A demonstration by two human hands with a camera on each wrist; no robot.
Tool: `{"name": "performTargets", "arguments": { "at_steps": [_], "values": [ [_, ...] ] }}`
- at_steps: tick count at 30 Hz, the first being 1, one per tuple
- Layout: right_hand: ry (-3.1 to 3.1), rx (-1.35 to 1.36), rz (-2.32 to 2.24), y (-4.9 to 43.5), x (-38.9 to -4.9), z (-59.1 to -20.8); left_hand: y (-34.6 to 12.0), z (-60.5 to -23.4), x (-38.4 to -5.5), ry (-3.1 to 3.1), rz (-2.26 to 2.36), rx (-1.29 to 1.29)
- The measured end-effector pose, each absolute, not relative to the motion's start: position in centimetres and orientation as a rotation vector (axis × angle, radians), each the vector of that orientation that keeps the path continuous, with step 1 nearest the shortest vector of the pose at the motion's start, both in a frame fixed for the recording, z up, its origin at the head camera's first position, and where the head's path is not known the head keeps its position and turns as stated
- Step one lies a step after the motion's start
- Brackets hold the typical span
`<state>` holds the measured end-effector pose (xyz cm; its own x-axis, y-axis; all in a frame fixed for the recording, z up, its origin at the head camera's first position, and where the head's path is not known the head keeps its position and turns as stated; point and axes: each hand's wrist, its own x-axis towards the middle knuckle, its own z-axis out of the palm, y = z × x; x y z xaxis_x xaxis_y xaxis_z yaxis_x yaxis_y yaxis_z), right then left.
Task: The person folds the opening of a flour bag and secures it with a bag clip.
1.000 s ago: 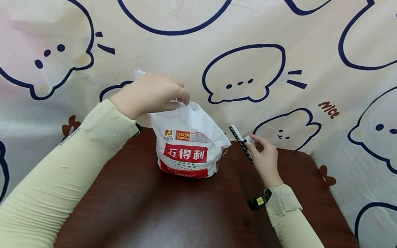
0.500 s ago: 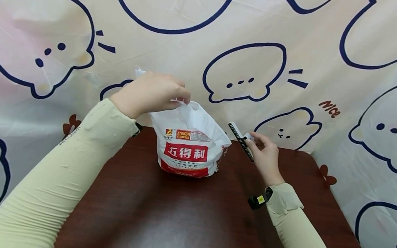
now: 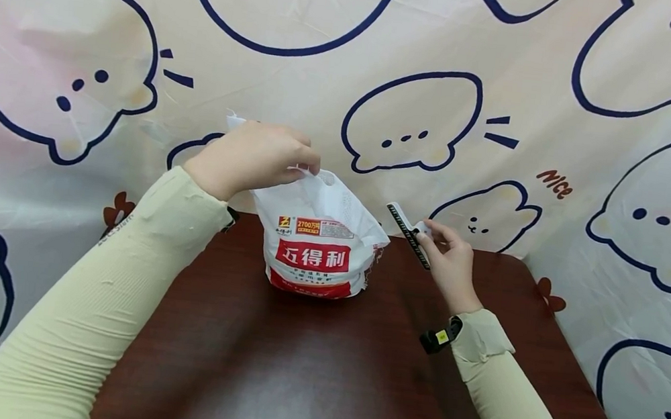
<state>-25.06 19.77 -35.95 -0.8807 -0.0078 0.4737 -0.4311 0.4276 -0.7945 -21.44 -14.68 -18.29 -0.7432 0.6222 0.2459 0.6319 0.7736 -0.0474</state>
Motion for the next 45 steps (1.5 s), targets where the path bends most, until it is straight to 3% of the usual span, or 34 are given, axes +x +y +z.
{"name": "performTargets", "arguments": {
  "at_steps": [13, 23, 45],
  "values": [
    [-2.234, 0.459, 1.477, 18.5, -22.8, -33.6, -14.8, -18.4, -21.5, -2.717, -0.074, -0.977],
    [-2.162, 0.49, 1.483, 19.7, -25.0, -36.2, -14.9, -18.6, -21.6, -2.7, -0.067, -0.986],
    [-2.144, 0.551, 1.331, 19.5, -24.8, -36.1, -15.0, -18.5, -21.6, -2.711, -0.064, -0.984]
  ]
}}
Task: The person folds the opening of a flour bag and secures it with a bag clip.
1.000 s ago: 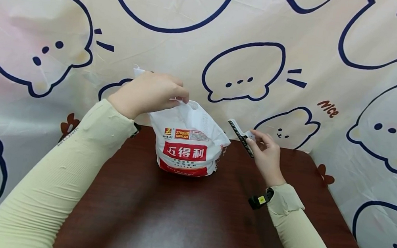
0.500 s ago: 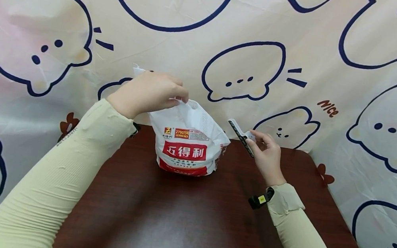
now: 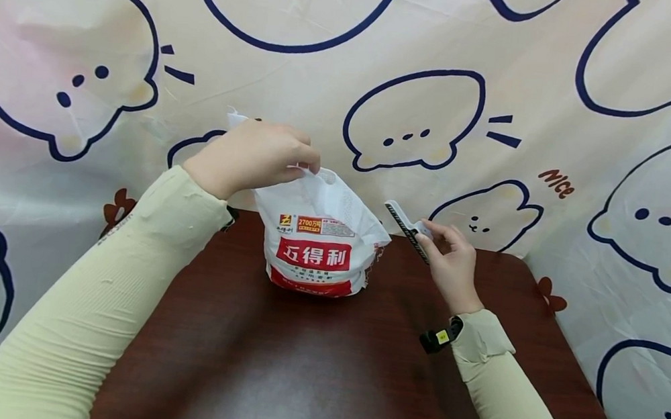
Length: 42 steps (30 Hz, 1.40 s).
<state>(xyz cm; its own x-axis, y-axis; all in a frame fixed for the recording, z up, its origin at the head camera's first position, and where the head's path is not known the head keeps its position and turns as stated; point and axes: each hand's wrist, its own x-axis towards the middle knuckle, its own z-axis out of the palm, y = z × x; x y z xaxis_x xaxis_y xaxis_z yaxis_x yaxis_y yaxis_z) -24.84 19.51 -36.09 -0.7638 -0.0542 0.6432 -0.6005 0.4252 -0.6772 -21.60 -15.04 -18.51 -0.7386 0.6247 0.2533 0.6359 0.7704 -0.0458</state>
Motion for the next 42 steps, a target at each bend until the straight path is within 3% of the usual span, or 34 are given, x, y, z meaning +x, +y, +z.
{"name": "performTargets", "arguments": {
  "at_steps": [15, 24, 32, 42],
  "values": [
    [-2.15, 0.583, 1.321, 17.7, -22.1, -33.2, -15.2, -18.7, -21.7, -2.702, -0.061, -0.985],
    [-2.147, 0.602, 1.364, 17.9, -22.3, -33.4, -15.2, -18.6, -21.5, -2.718, -0.074, -0.974],
    [-2.114, 0.61, 1.365, 19.2, -24.5, -35.5, -15.2, -18.5, -21.5, -2.717, -0.087, -0.978],
    [-2.035, 0.744, 1.362, 18.2, -22.7, -33.6, -15.2, -18.6, -21.7, -2.705, -0.083, -0.984]
  ]
}}
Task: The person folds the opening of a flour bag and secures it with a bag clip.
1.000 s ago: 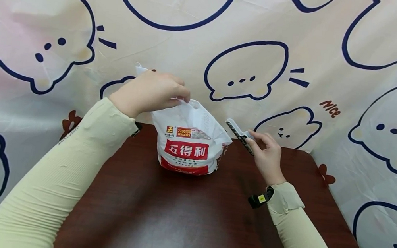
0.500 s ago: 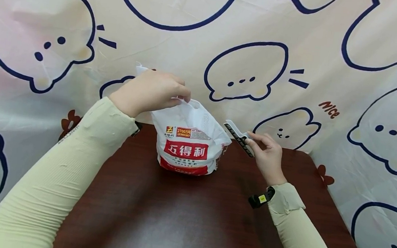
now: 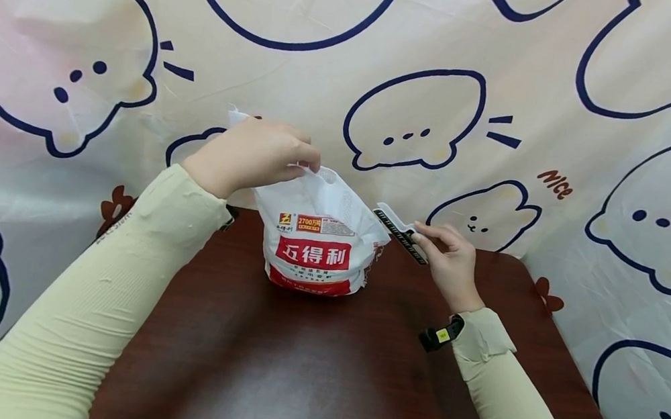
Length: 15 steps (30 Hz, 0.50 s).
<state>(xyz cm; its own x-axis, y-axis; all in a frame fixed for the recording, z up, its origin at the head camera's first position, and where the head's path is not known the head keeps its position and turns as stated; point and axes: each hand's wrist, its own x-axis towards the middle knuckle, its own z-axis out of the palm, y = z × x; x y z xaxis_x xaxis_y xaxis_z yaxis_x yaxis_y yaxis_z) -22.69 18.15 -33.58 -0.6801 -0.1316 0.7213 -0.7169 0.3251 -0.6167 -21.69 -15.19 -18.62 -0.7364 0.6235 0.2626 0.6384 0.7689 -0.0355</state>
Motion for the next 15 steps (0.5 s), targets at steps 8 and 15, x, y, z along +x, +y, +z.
{"name": "performTargets", "arguments": {
  "at_steps": [8, 15],
  "values": [
    [-2.032, 0.738, 1.42, 18.8, -24.2, -35.1, -15.2, -18.6, -21.9, -2.697, -0.082, -0.993],
    [-2.02, 0.764, 1.43, 18.8, -24.4, -35.3, -15.2, -18.5, -22.0, -2.706, -0.07, -0.983]
  ]
}}
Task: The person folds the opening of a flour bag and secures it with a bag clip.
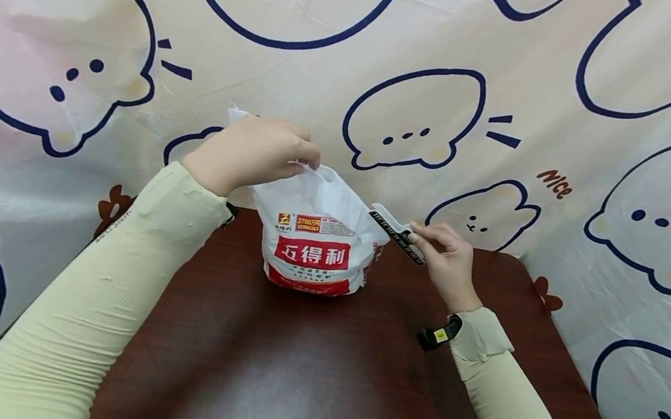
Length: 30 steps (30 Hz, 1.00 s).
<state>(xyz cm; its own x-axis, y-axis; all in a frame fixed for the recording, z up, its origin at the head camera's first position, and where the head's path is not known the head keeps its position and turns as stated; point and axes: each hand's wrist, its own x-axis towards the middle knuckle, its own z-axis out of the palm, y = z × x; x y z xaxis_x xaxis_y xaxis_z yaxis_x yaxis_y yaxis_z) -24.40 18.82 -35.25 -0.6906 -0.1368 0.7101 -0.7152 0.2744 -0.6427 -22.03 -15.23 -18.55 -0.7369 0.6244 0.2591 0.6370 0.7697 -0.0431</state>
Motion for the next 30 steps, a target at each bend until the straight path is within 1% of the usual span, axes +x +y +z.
{"name": "performTargets", "arguments": {
  "at_steps": [13, 30],
  "values": [
    [-2.041, 0.82, 1.405, 18.83, -24.88, -35.54, -15.29, -18.5, -21.91, -2.692, -0.068, -0.99],
    [-2.042, 0.839, 1.413, 18.35, -24.71, -35.27, -15.26, -18.53, -21.89, -2.672, -0.065, -0.999]
  ]
}}
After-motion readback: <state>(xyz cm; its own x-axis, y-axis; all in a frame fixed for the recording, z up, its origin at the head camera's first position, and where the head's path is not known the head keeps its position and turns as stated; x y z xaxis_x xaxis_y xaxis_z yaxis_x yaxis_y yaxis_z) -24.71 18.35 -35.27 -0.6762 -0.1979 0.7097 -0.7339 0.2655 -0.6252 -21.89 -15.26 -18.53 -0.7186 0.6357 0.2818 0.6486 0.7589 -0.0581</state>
